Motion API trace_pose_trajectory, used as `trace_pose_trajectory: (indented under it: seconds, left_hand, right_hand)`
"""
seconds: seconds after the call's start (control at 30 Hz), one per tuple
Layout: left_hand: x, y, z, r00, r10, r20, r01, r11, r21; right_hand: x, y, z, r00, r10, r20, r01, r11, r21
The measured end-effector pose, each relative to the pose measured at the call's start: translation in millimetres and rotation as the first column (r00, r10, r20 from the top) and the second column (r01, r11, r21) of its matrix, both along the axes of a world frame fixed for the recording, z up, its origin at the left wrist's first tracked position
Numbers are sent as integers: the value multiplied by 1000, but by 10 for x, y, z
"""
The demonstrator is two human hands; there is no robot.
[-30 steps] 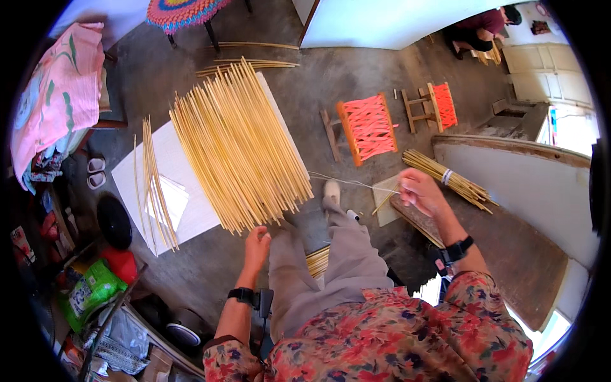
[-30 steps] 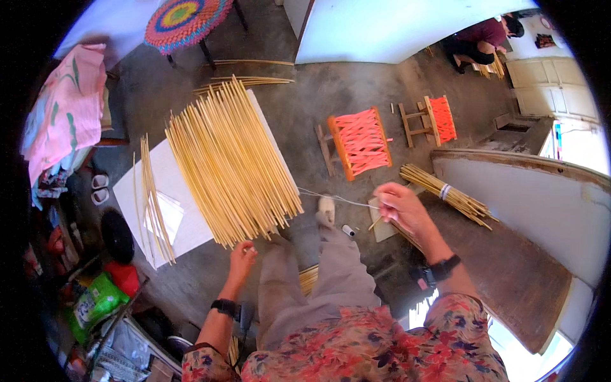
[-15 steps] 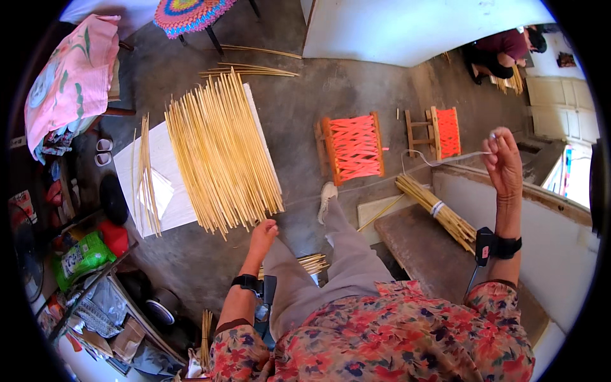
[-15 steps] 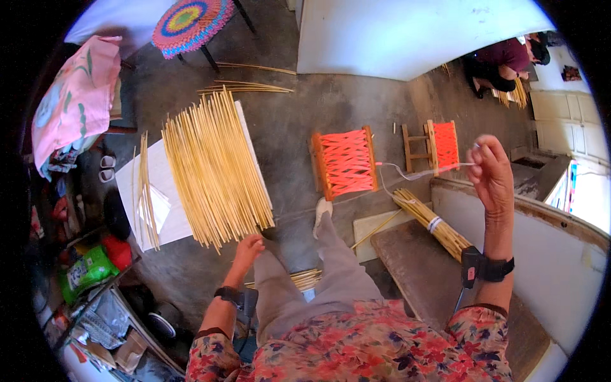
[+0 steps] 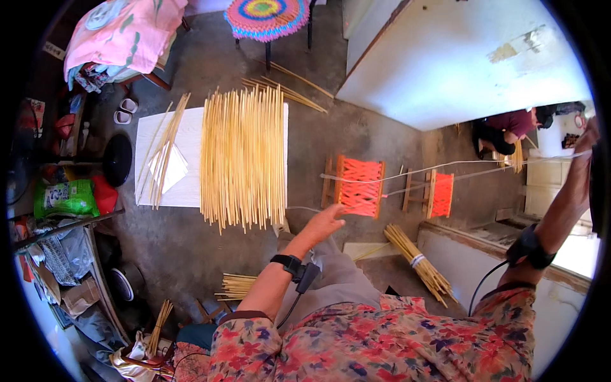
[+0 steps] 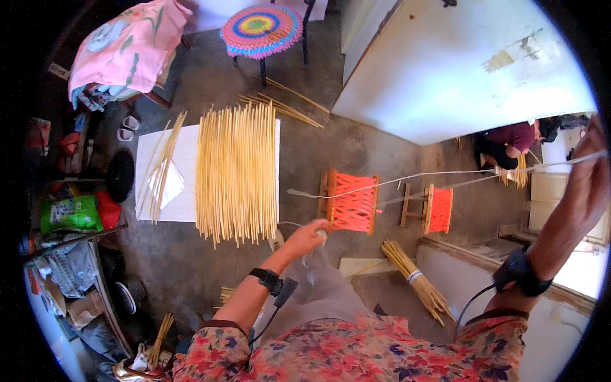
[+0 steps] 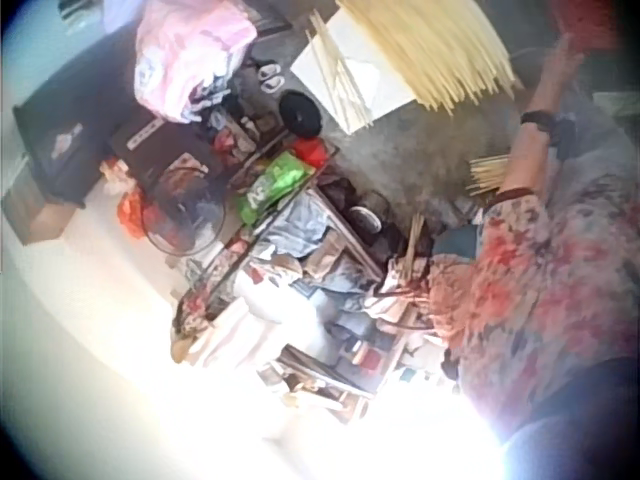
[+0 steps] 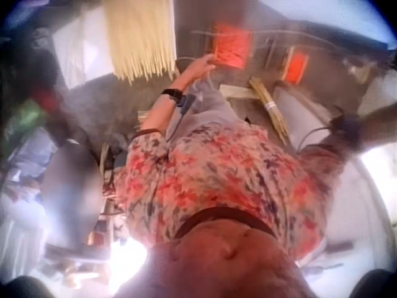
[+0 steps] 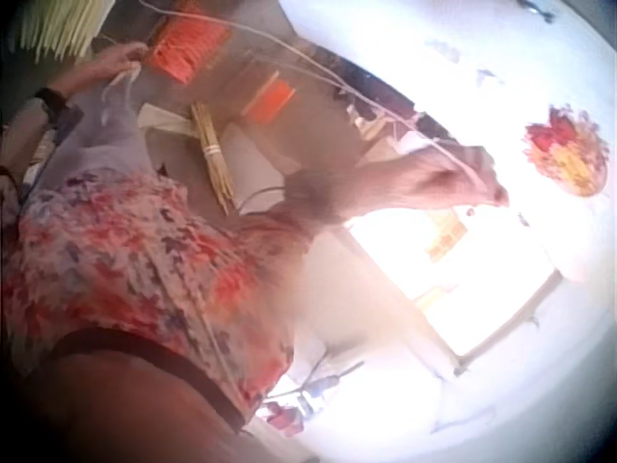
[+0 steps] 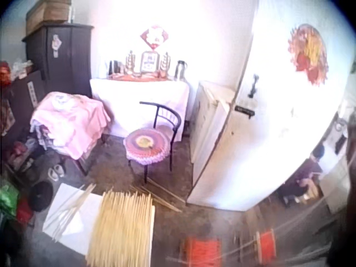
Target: The person binds long wooden rods together using white string. They align a large group of rods on a table and tie string around them to secure them in a parallel arrangement.
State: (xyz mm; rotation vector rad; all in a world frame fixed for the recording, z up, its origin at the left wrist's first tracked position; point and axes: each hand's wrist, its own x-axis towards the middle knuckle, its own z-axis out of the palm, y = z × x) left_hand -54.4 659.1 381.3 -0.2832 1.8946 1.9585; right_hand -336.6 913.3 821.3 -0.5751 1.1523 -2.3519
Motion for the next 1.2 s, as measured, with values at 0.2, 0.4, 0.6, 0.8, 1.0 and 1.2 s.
trace_pose_trajectory:
  seconds: [0.2,0.4,0.6,0.8,1.0,1.2]
  left_hand:
    - [154,-50,353,892,-443,-90,415,882,-224]
    - [739,-1619,234,706,707,34,-705,698,129]
    - [585,-2862,1099,457,824,-334,-889,421,-177]
    - [1240,-2644,186,776,601,-192,-595,596,-539]
    - [1656,-1883,-375,657,709,257,-693,702,-164]
    - [1963,-1661,-763,651,688,322,-682,716,-150]
  right_hand:
    - [-437,-53,594,854,-225,-468,338,925,172]
    - [-697,-1733,-140,618,72,-783,243,930,277]
    - [428,-3375,-932,861,274,-428,-210,959,190]
    - [1004,-4244,-2379,866,443,-232,-260,796,547]
    - [1113,-4960,-3854,896,440,-55,-341,763,549]
    - [1681,-5052,-5550,832,486,-269,-115,626,772]
